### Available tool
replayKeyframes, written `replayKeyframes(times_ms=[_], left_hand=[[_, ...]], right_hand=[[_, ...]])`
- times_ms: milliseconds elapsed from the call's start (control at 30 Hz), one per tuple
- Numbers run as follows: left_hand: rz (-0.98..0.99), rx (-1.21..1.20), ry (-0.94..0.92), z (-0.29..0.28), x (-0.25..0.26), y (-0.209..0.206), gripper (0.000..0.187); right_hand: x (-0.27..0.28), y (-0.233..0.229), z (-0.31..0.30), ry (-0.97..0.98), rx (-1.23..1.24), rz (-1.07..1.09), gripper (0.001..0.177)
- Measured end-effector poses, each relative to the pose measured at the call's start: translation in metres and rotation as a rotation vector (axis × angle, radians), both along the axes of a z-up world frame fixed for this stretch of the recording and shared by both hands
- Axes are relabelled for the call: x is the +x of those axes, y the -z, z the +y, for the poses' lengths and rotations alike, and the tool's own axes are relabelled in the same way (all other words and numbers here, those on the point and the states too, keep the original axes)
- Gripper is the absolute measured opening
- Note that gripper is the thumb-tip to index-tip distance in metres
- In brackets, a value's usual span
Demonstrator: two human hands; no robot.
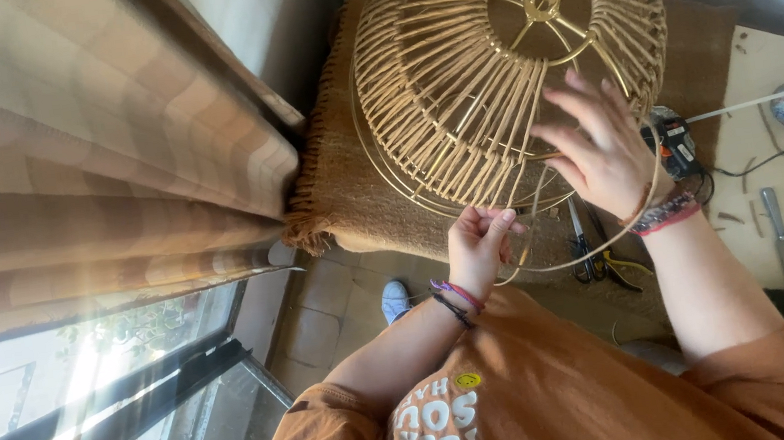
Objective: Weaving a thin string through the ribs of a wicker lampshade frame to create a decorative pattern.
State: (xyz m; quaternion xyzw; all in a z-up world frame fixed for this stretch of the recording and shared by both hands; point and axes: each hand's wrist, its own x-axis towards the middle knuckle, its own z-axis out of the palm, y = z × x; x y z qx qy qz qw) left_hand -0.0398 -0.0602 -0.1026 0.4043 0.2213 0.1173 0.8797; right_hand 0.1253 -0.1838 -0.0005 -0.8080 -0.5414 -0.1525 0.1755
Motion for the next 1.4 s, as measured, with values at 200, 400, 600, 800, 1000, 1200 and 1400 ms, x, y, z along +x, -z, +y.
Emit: replayKeyframes(times_ms=[200,400,600,800,1000,1200,1400], left_hand=[[-0.046,0.087,0.053,0.007,0.002,-0.007,0.016],[0.025,0.143,0.167,0.027,0.002,-0.037,0.02],[0.045,0.136,0.249,0.033,-0.004,-0.033,0.022],[0.016,0.057,0.249,0.03,-0.007,-0.031,0.022],[-0.046,0.158,0.265,0.034,0.0,0.005,0.024],[-0.016,0.164,0.291,0.044,-0.003,-0.01,0.027],[0.111,-0.01,0.346,0.039,0.007,-0.009,0.029]], right_hand=[[-0.047,-0.021,-0.049,-0.08,0.202,0.427,0.046],[-0.054,-0.013,-0.066,-0.006,0.917,1.919,0.073],[-0.06,-0.102,0.004,-0.282,0.913,1.745,0.034],[-0.092,-0.064,-0.007,0.309,0.659,1.433,0.067],[-0.066,-0.105,0.023,-0.11,1.176,1.956,0.058],[-0.129,-0.165,-0.013,0.219,0.518,0.883,0.072],[-0.224,0.083,0.008,0.732,-0.746,0.923,0.044]])
